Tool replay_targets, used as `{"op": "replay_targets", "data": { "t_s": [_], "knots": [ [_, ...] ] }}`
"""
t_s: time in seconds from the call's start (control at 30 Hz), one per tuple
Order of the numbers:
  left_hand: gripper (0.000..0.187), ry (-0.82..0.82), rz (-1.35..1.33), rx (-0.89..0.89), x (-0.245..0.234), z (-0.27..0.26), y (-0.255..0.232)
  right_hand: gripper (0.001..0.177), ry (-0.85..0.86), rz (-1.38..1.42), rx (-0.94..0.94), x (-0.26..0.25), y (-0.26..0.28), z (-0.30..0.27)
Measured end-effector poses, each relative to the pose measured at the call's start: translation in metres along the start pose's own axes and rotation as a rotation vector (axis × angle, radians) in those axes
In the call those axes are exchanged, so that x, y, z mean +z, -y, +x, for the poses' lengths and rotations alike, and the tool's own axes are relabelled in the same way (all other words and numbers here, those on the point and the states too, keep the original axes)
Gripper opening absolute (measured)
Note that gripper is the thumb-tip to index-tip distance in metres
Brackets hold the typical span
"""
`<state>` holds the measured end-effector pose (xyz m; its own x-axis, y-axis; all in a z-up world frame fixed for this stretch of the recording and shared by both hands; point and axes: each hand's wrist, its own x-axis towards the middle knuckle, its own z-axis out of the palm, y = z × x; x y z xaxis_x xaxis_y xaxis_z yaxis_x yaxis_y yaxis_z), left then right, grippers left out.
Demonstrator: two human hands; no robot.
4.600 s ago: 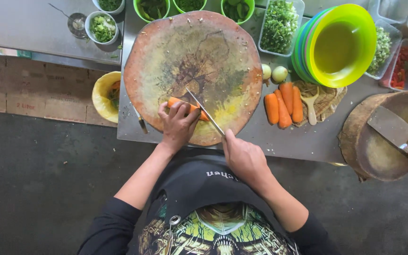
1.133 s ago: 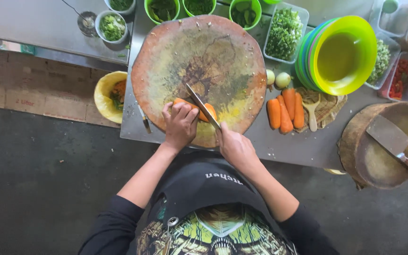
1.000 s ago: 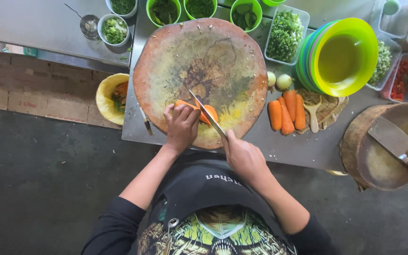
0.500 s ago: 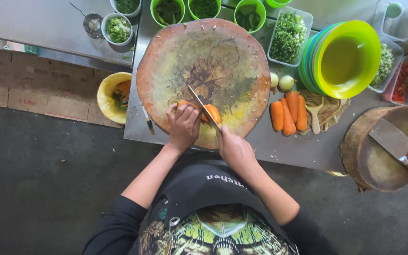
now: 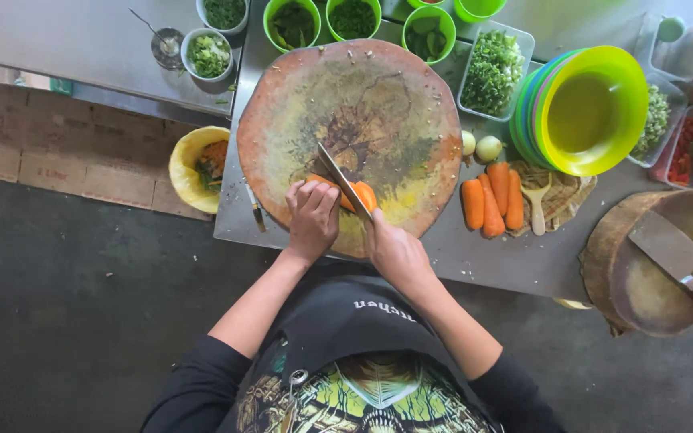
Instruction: The person peels and slices carrots on a wooden cutting board using a peeler and a cleaver. The sliced carrots are transferred into a small green cup. The workspace includes multiple containers of prepped vegetables and bowls.
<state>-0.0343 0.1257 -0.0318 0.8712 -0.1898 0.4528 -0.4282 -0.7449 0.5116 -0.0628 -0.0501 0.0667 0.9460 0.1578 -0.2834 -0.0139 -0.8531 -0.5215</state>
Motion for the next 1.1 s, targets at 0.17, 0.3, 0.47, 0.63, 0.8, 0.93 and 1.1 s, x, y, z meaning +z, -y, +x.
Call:
{"op": "replay_targets", "data": {
  "t_s": [0.17,0.3,0.47,0.63,0.8,0.93,1.1],
  "knots": [
    [0.017,-0.005,-0.032,-0.033,0.000,0.002,0.000,0.022,0.094,-0.061,0.041,-0.014,0.008,-0.011],
    [0.016,-0.006,-0.057,-0.032,0.002,-0.003,-0.001,0.022,0.038,-0.052,0.028,0.006,0.002,0.002],
    [0.019,-0.027,-0.069,-0.028,-0.001,0.000,-0.001,0.020,0.027,-0.050,0.021,-0.005,0.001,-0.007],
    [0.021,-0.004,-0.048,-0.045,0.002,0.001,0.002,0.022,0.049,-0.023,0.049,0.012,-0.001,0.001],
    [0.019,-0.069,-0.075,-0.049,-0.006,0.006,-0.002,0.023,-0.005,0.018,0.000,0.028,-0.005,0.023],
    [0.020,-0.075,-0.088,-0.069,-0.003,-0.001,0.005,0.022,0.018,-0.008,0.039,0.018,0.001,0.018],
    [0.024,-0.046,-0.115,-0.087,-0.005,0.003,0.002,0.021,0.044,-0.036,0.004,-0.021,0.020,0.001]
  ]
}}
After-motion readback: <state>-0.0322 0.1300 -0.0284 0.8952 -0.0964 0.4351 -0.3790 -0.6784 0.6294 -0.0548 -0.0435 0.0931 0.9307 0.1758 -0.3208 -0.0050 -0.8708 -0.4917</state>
